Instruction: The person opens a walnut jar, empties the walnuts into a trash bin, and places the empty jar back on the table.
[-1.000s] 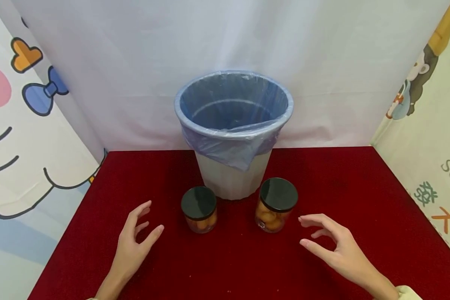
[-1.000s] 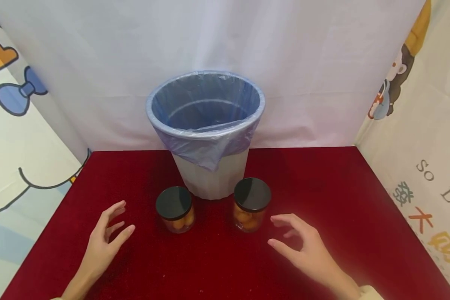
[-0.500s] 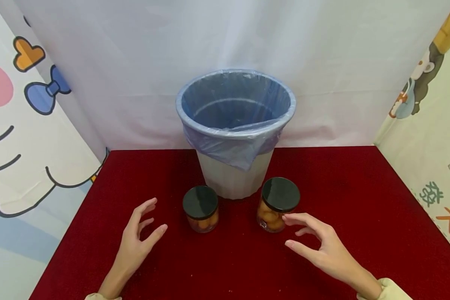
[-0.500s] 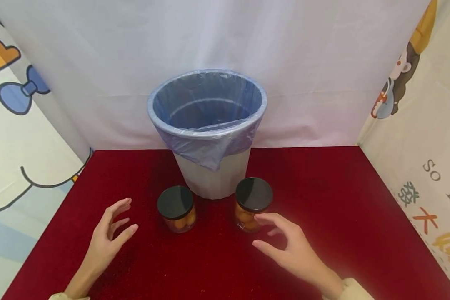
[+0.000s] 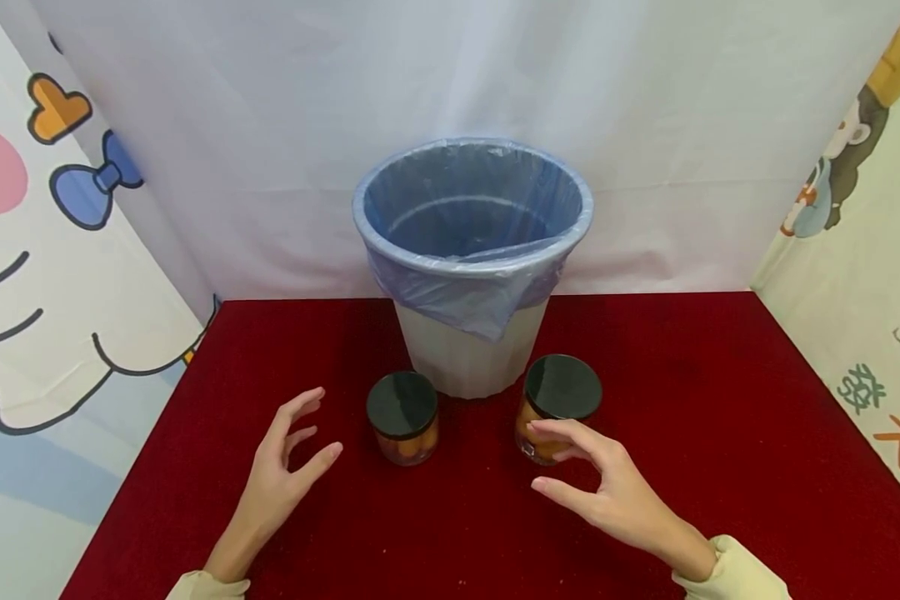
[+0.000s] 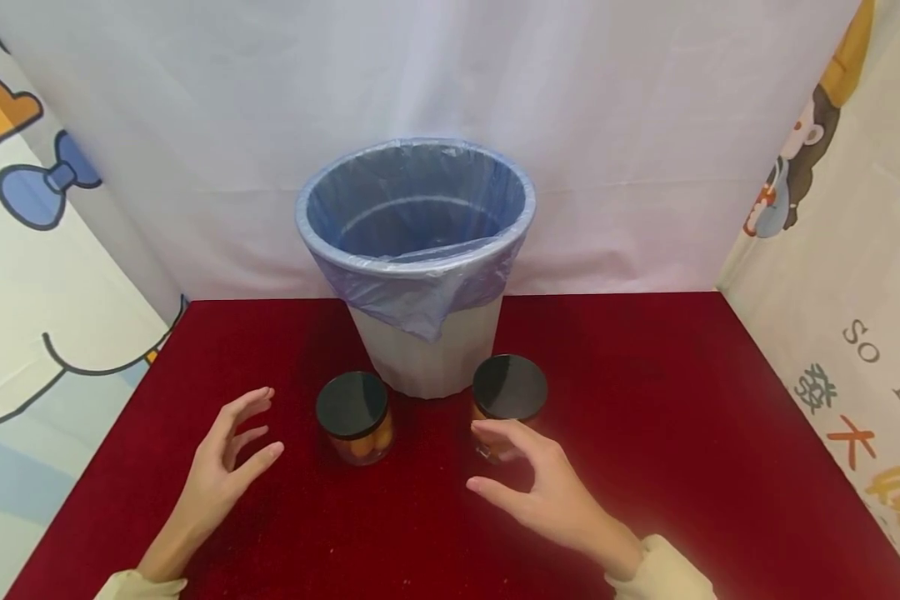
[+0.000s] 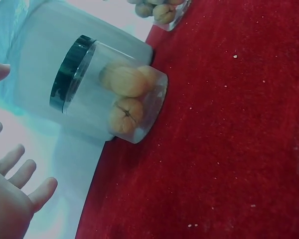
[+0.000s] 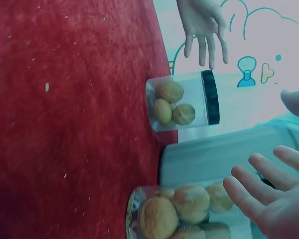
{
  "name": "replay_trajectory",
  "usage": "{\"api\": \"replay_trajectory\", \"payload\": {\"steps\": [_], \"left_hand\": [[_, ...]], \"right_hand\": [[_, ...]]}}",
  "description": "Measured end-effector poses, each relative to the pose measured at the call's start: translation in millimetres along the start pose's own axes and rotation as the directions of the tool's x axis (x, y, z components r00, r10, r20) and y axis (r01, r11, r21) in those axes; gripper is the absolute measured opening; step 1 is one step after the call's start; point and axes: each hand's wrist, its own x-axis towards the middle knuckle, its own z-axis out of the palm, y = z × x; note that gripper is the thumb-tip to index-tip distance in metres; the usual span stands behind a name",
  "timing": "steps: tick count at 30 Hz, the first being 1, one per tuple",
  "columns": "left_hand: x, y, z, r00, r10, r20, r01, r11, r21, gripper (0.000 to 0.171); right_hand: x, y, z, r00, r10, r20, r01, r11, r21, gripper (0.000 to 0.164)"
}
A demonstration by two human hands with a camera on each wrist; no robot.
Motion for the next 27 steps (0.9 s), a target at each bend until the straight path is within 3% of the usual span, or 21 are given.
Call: {"api": "replay_trajectory", "payload": {"steps": [6, 17, 27], "left_hand": [[3.6, -1.3, 1.3, 1.0, 0.008, 0.004, -0.008, 1.0, -0.007, 0.067], [8.5, -4.0, 2.7, 0.998, 0.065, 0.012, -0.064, 0.997, -0.036, 0.068], [12.8, -5.4, -1.2, 0.996, 0.084, 0.018, -0.084, 0.996, -0.037, 0.068]], "right_hand": [[6.9, -1.8, 13.1, 1.0, -0.024, 0.001, 0.024, 0.999, 0.029, 0.053], [22.0, 3.2, 39.5, 0.996, 0.082, 0.038, -0.086, 0.99, 0.111, 0.062], [38.8, 12.4, 59.9, 0.994, 0.1, 0.033, -0.103, 0.99, 0.1, 0.068]]}}
